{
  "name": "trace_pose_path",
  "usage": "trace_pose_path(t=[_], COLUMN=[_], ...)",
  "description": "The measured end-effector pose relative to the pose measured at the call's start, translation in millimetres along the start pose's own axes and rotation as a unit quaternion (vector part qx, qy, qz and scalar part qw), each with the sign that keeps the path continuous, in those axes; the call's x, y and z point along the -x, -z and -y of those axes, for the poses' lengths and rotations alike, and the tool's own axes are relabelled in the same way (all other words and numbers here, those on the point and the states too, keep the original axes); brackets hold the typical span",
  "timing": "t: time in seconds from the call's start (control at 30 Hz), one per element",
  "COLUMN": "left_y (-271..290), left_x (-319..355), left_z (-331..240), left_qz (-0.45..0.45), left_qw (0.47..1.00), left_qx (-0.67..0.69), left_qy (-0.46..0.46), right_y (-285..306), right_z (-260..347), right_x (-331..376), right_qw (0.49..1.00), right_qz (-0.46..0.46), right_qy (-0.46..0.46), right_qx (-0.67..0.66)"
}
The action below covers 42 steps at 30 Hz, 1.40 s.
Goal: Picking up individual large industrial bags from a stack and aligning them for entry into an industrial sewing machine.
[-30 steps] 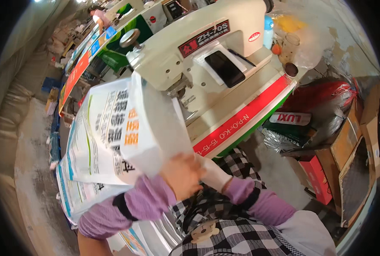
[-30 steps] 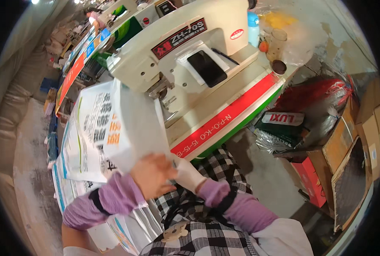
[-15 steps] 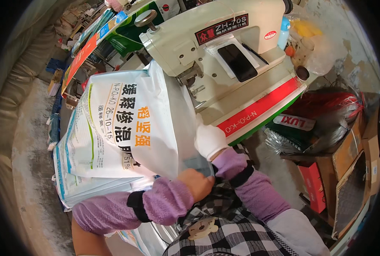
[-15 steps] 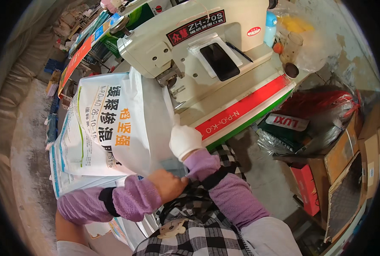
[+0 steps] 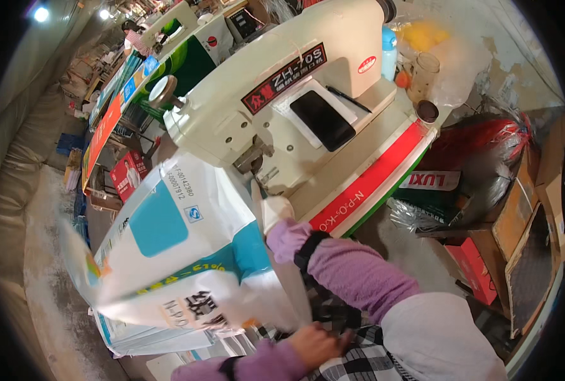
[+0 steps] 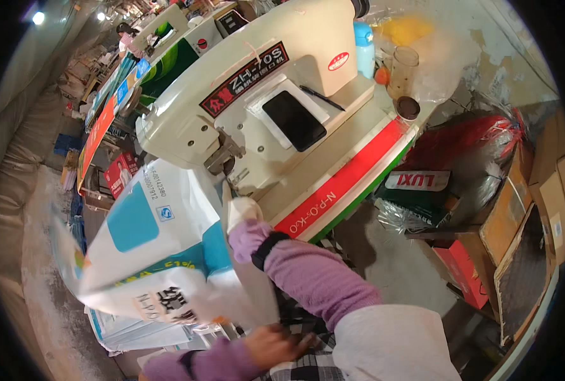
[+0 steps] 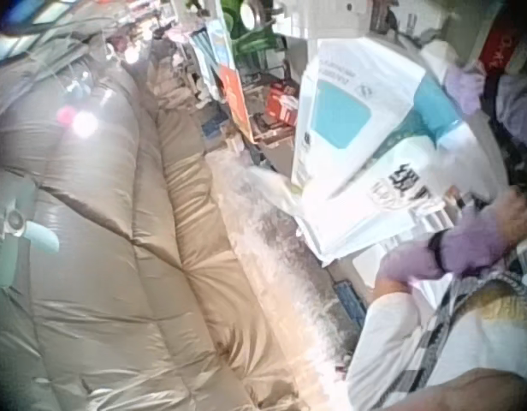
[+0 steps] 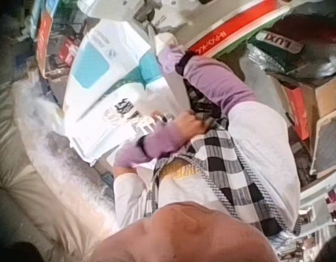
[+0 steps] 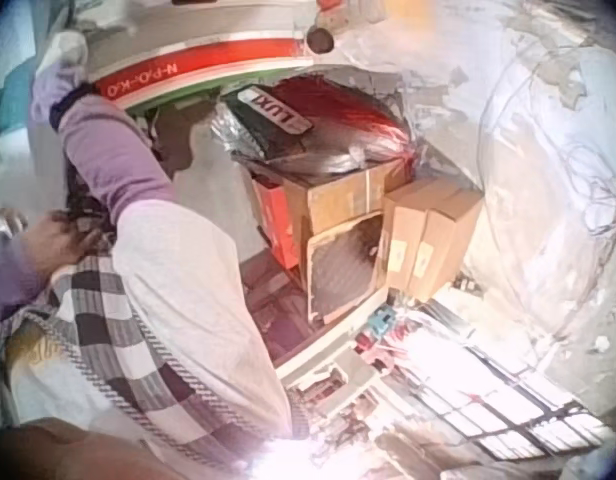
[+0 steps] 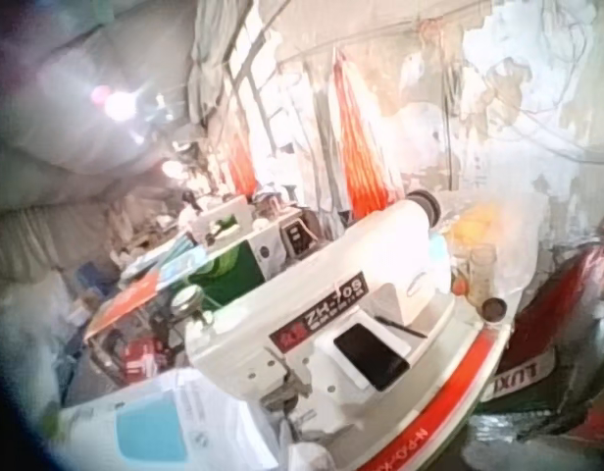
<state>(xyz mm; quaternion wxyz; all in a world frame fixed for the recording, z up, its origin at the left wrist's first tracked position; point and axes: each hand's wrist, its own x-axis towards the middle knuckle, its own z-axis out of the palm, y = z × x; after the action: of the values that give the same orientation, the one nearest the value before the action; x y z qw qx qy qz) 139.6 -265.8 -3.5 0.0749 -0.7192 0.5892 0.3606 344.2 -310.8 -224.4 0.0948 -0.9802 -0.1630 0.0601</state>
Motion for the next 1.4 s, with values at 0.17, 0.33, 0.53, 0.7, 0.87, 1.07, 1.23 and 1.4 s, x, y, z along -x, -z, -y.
trace_pose_path(t=[0.17, 0.33, 0.53, 0.7, 0.87, 1.07, 1.23, 1.4], left_y=[82, -10, -57, -138, -172, 21, -82, -93], left_x=[202, 394, 388, 350, 308, -13, -13, -19], left_z=[87, 169, 56, 12, 66, 66, 263, 273], left_qz=[-0.338, -0.27, -0.416, -0.481, -0.385, -0.495, -0.579, -0.591], left_qw=[0.867, 0.774, 0.598, 0.58, 0.641, 0.816, 0.545, 0.686], left_qx=[-0.155, -0.19, -0.376, -0.169, -0.085, 0.273, 0.549, 0.374], left_qy=[0.332, 0.54, 0.573, 0.635, 0.658, 0.122, 0.259, 0.201], right_y=[73, 66, 136, 67, 58, 64, 64, 99], right_z=[-2, 15, 39, 37, 7, 25, 22, 24], right_x=[86, 140, 196, 215, 223, 233, 235, 241], right_qw=[0.962, 0.888, 0.886, 0.876, 0.775, 0.839, 0.838, 0.802], right_qz=[-0.17, -0.333, -0.263, -0.189, 0.043, 0.005, -0.01, -0.015], right_qy=[0.017, 0.114, 0.173, 0.205, 0.151, 0.173, 0.093, 0.069], right_qx=[-0.215, -0.296, -0.34, -0.393, -0.612, -0.516, -0.537, -0.593])
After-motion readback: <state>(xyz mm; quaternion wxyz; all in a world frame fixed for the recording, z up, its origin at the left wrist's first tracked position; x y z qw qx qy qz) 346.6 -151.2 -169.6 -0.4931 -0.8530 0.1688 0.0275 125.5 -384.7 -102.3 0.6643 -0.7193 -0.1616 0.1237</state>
